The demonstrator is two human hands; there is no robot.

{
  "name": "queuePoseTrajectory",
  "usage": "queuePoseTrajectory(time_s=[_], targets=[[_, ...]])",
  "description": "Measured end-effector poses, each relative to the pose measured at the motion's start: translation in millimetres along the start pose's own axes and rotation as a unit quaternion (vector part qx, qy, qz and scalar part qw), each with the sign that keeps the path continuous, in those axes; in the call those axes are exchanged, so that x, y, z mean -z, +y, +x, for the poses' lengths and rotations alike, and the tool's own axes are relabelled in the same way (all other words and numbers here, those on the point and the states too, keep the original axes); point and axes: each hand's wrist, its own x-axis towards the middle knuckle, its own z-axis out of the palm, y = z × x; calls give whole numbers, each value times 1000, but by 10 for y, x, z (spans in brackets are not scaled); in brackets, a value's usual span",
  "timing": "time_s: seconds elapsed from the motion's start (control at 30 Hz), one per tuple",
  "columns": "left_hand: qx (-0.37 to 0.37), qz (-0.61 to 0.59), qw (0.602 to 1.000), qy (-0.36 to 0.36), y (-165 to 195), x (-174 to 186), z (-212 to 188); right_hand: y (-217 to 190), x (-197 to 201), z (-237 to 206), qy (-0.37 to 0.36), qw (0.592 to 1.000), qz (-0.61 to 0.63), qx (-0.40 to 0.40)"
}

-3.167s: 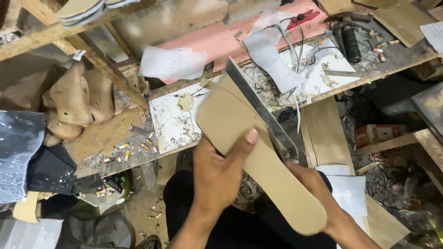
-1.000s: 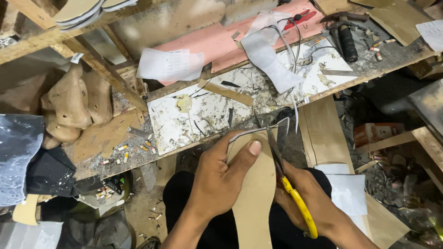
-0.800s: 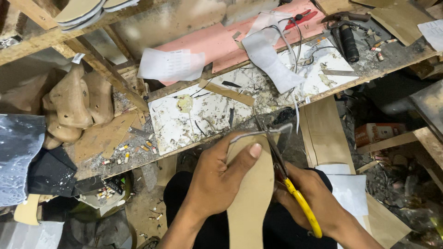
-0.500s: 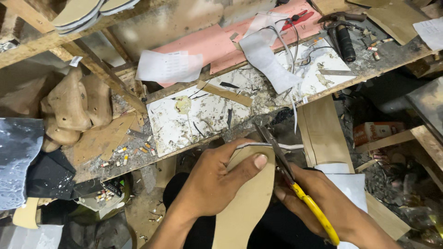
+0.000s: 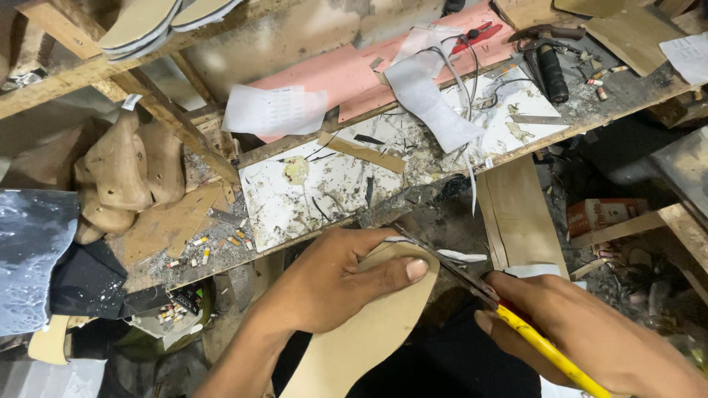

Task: The person cuts shoe pattern shapes out of cardboard sheets with scissors, following drawn outlines on the board. They hold each sheet in one hand while cutting around the traced lines, then set finished cut pieces on a stack of completed patterns on the workbench.

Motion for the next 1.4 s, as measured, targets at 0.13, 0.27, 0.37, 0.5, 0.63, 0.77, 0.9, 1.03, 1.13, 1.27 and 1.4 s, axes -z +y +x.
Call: queuePoseTrajectory(time_s=[0.13, 0.27, 0.37, 0.5, 0.63, 0.77, 0.9, 1.03, 1.13, 1.27, 1.4], targets=[[-15, -9, 1000, -16, -10, 4, 15, -54, 88, -60, 14, 999, -3, 36], [-1, 28, 999, -24, -16, 27, 31, -19, 155, -56, -29, 999, -9, 38], [14, 49, 998, -29, -12, 36, 43, 44, 156, -46, 17, 994, -11, 112], [16, 63, 997, -31, -7, 24, 69, 133, 146, -22, 9, 994, 0, 105], [26, 61, 997, -36, -45, 12, 85, 202, 127, 31, -29, 997, -16, 68], [27, 75, 997, -23, -138, 12, 127, 283, 33, 128, 52, 995, 8, 84], [23, 82, 970, 228, -239, 18, 161, 336, -208, 305, 233, 964, 114, 60], [-71, -149, 843, 512, -360, 38, 23, 309, -563, 426, 375, 862, 262, 219], [-46, -219, 848, 481, -504, -84, -77, 179, -826, 525, 206, 894, 391, -76], [17, -379, 828, 412, -662, -399, 67, -31, -1087, 617, 129, 872, 471, -17], [98, -469, 801, 358, -567, -657, 189, -140, -1255, 616, 128, 850, 506, 69]])
